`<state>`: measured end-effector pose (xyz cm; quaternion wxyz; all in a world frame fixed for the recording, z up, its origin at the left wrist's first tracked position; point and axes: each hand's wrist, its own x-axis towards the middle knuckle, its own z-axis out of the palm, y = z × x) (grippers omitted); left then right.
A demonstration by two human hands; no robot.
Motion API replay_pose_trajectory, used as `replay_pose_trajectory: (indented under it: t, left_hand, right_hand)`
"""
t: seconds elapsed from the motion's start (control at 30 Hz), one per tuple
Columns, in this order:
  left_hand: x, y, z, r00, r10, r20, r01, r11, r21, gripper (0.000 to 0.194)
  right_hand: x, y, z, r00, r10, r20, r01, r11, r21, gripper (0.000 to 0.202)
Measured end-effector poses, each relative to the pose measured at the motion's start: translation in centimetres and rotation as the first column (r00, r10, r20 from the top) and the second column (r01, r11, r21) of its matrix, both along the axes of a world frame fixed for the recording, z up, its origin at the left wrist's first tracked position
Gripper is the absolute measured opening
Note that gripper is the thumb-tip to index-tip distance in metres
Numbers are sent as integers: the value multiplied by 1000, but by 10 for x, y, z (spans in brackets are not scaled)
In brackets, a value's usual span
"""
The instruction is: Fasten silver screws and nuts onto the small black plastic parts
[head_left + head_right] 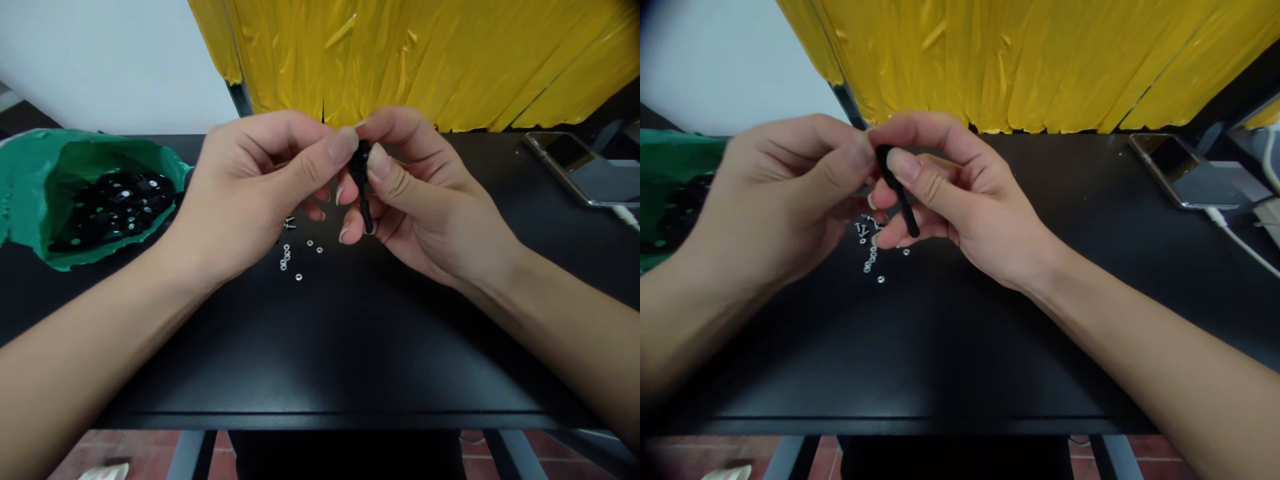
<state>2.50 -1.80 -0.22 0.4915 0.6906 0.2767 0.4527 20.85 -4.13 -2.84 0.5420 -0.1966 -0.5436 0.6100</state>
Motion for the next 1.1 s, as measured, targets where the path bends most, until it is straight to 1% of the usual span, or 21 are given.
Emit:
replay_pose_trajectory:
  t: [0.07, 0.13, 0.17, 0.23, 0.3, 0.4, 0.47, 0.53, 0.67, 0.8, 0.87, 0.9, 0.93, 1.0, 1.07, 1.1]
  left_hand:
    - [2, -3, 3, 990, 122, -75, -109, 982, 155, 22]
    - [4, -6, 6, 974, 193, -115, -160, 955, 250, 23]
    - [4, -7, 7, 971, 205, -120, -167, 948, 270, 22]
    - [3, -7, 9, 976, 190, -108, -156, 951, 266, 22]
    - [1, -6, 7, 988, 130, -82, -110, 972, 209, 21]
    - [-3, -1, 3, 1000, 1, -29, 1, 998, 58, 18]
    - [-4, 3, 0, 998, -58, 1, 58, 998, -25, 17]
    - [-4, 5, -2, 996, -84, 29, 86, 993, -79, 18]
    - [-2, 5, 1, 991, -110, 71, 123, 970, -211, 21]
    - [-1, 4, 3, 973, -166, 159, 213, 909, -358, 25]
    - [-2, 4, 3, 959, -192, 208, 260, 887, -381, 21]
    - [-2, 4, 2, 958, -192, 214, 262, 890, -373, 19]
    - [-2, 4, 1, 963, -180, 200, 242, 905, -351, 17]
    - [-2, 3, -1, 987, -105, 125, 135, 954, -266, 21]
    - [-1, 2, -2, 999, 5, 37, 0, 991, -132, 27]
    - [0, 1, -2, 999, 52, 3, -52, 997, -58, 26]
  right_hand:
    - [-1, 0, 0, 1000, 5, 2, -5, 1000, 6, 14]
    - [-1, 0, 0, 1000, -7, 8, 7, 1000, 5, 11]
    - [-1, 0, 0, 1000, -11, 12, 11, 1000, 5, 11]
    - [-2, 0, 0, 1000, -5, 13, 5, 1000, 11, 13]
    - [-2, 0, -1, 1000, 11, 9, -11, 1000, 11, 15]
    - [-1, 1, -3, 1000, 12, 12, -12, 1000, -2, 16]
    - [0, 1, -3, 1000, 2, 23, -1, 1000, -16, 15]
    - [0, 1, -4, 1000, -7, 27, 8, 999, -35, 14]
    - [0, -1, -3, 1000, 8, -11, -9, 998, -67, 7]
    - [-1, -2, 0, 999, 25, -30, -27, 997, -72, 7]
    - [-1, -2, 2, 999, 10, -33, -12, 998, -67, 8]
    - [0, -2, 2, 1000, -4, -29, 2, 998, -65, 8]
    - [0, -2, 3, 1000, -8, -20, 7, 998, -58, 8]
    - [0, -2, 3, 1000, -13, -9, 13, 999, -36, 8]
    - [-1, -2, 3, 1000, -18, -7, 18, 1000, -22, 6]
    - [-1, -2, 3, 1000, -27, -9, 27, 999, -21, 6]
